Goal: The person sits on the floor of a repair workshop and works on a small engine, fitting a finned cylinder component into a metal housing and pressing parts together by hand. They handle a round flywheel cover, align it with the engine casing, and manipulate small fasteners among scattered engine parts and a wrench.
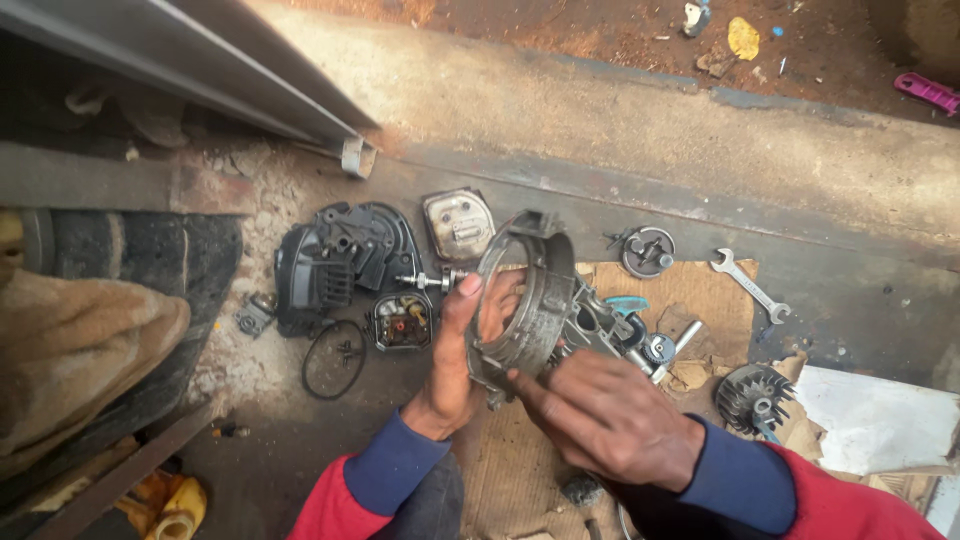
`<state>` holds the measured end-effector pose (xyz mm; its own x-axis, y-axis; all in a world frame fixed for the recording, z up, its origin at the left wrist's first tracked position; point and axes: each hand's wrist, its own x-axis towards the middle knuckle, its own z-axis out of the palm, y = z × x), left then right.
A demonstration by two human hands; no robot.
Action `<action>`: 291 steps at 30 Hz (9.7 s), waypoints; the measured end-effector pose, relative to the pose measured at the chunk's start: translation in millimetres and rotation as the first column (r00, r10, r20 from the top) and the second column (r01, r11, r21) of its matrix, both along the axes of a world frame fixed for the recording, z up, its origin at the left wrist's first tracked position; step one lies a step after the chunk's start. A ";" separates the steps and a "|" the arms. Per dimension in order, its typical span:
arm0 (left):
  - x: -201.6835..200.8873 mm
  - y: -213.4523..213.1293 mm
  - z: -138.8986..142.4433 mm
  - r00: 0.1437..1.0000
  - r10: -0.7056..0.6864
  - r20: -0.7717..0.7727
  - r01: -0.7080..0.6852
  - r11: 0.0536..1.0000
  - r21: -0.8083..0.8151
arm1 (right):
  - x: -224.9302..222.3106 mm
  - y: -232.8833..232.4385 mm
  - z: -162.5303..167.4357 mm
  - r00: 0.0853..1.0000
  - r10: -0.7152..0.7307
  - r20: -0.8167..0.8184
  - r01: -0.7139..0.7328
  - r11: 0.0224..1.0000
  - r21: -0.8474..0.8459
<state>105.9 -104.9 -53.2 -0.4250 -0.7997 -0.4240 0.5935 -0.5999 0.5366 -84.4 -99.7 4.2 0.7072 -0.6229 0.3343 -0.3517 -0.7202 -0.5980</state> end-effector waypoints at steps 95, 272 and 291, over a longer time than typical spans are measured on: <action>6.4 -0.2 19.6 0.831 0.002 0.556 0.293 0.848 -0.441 | -15.9 -4.7 4.9 0.871 -0.474 0.127 0.442 0.870 0.218; 5.5 17.7 -18.4 0.972 0.124 -0.200 -0.125 0.992 0.010 | -19.5 -10.7 -1.8 0.957 -0.192 -0.217 0.279 0.816 0.507; 4.5 0.8 10.8 0.978 -0.081 -0.193 0.090 0.995 0.040 | -34.1 -19.4 -0.6 0.931 -0.246 -0.271 0.337 0.866 0.371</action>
